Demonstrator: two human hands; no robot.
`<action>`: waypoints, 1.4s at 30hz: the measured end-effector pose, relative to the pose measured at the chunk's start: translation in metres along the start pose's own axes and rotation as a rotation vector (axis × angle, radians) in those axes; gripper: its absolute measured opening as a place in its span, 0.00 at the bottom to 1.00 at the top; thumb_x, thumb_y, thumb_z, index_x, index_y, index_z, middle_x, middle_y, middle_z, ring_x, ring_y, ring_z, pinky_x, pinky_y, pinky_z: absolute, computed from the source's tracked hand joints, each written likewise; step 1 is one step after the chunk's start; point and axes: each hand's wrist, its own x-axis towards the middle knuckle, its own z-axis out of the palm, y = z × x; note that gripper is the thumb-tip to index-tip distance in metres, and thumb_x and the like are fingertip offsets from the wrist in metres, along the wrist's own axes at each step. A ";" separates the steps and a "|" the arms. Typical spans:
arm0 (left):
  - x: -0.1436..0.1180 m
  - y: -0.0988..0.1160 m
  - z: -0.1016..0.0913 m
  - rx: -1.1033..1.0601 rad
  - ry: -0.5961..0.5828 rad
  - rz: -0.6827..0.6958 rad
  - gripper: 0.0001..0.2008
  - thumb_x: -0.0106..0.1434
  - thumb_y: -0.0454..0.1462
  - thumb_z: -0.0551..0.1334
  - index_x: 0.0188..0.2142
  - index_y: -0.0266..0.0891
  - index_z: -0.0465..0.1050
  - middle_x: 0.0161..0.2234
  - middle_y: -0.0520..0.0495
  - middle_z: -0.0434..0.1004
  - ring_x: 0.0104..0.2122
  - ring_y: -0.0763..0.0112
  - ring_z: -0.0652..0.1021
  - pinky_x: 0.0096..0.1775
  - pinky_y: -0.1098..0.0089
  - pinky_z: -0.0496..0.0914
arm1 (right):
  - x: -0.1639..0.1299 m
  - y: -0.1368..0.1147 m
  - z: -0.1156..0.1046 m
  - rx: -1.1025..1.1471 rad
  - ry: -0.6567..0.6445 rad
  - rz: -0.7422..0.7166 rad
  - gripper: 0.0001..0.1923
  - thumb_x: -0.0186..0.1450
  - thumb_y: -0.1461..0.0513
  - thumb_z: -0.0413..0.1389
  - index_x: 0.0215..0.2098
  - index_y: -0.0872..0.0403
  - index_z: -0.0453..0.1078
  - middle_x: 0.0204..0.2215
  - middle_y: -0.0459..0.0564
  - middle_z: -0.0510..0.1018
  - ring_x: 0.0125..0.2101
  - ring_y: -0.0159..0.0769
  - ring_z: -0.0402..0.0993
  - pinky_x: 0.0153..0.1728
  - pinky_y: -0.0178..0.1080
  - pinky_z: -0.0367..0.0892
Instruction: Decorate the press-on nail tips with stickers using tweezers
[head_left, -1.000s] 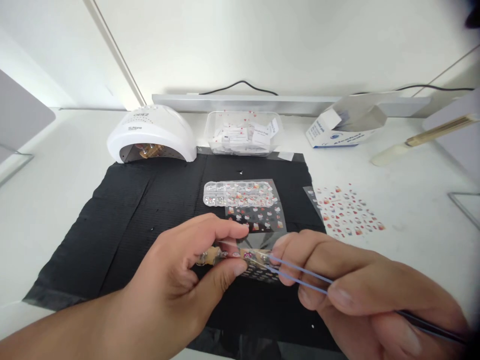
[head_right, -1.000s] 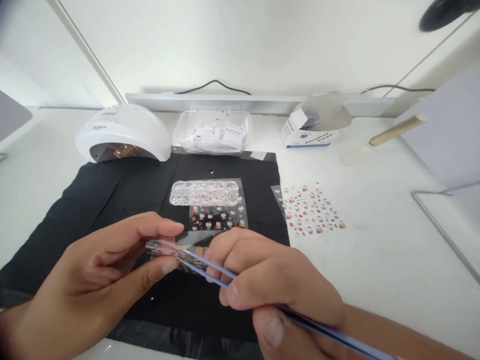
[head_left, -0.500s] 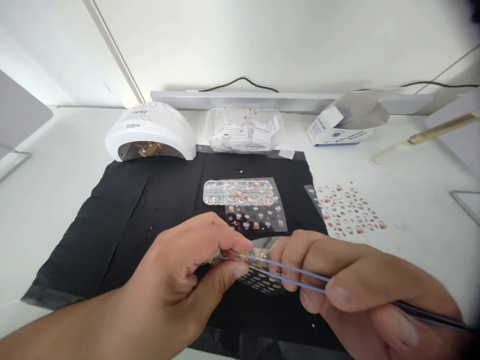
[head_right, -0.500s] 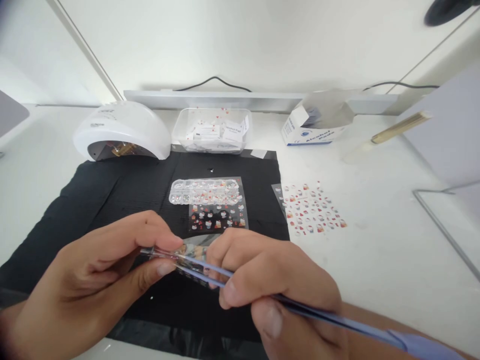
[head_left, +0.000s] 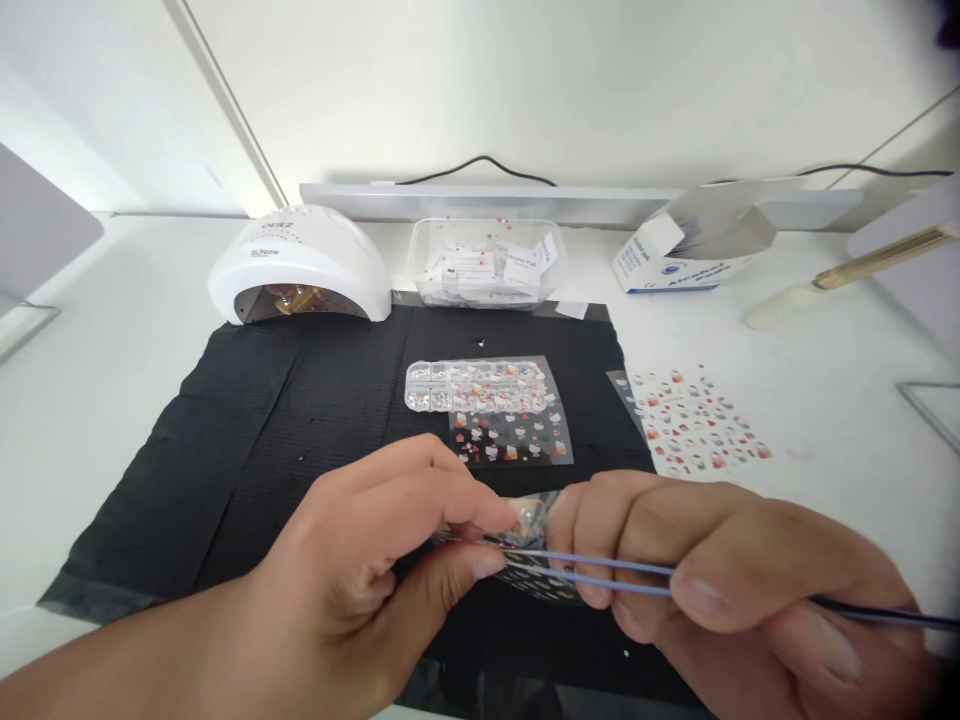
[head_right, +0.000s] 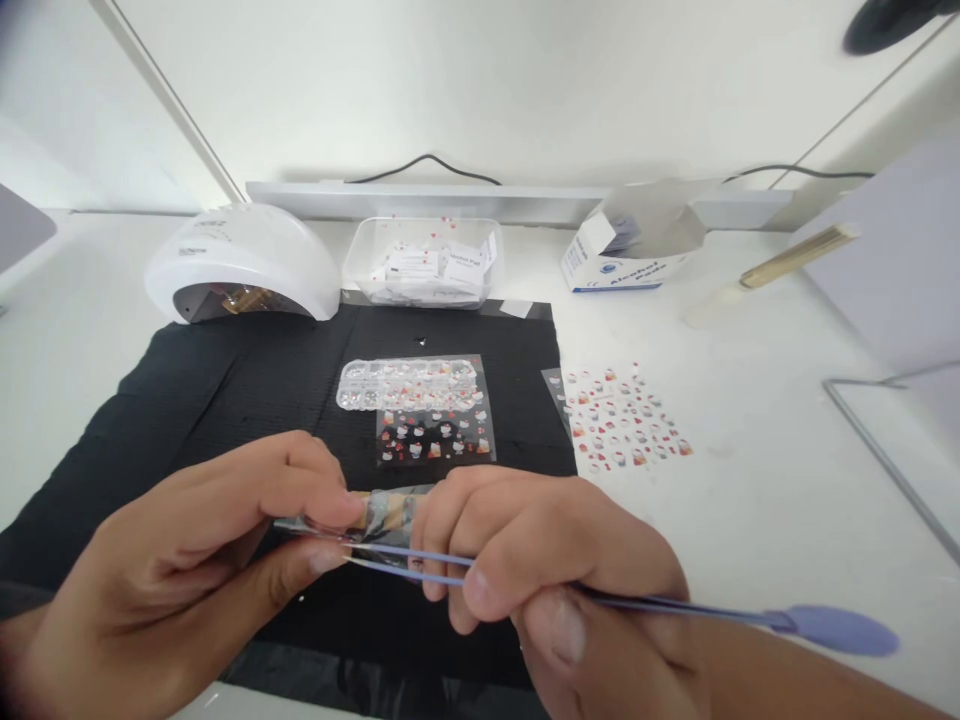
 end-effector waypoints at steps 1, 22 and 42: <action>0.000 0.000 0.000 -0.001 -0.001 0.004 0.08 0.65 0.27 0.60 0.41 0.37 0.73 0.32 0.51 0.72 0.29 0.79 0.73 0.30 0.78 0.69 | -0.001 0.000 0.000 0.006 0.002 -0.002 0.17 0.70 0.54 0.52 0.37 0.52 0.81 0.18 0.48 0.76 0.23 0.40 0.77 0.24 0.46 0.76; 0.004 0.002 -0.009 -0.127 -0.201 -0.146 0.05 0.67 0.31 0.61 0.39 0.41 0.73 0.32 0.51 0.74 0.28 0.76 0.74 0.29 0.78 0.70 | 0.005 -0.002 -0.010 0.147 -0.085 0.188 0.12 0.68 0.56 0.57 0.34 0.51 0.81 0.17 0.47 0.76 0.21 0.39 0.75 0.25 0.45 0.73; 0.002 0.000 -0.007 -0.121 -0.223 -0.128 0.06 0.67 0.29 0.60 0.41 0.41 0.72 0.32 0.52 0.72 0.27 0.78 0.73 0.29 0.77 0.68 | -0.004 0.001 -0.014 0.157 -0.105 0.133 0.13 0.71 0.58 0.53 0.39 0.52 0.80 0.20 0.47 0.75 0.23 0.40 0.77 0.26 0.45 0.76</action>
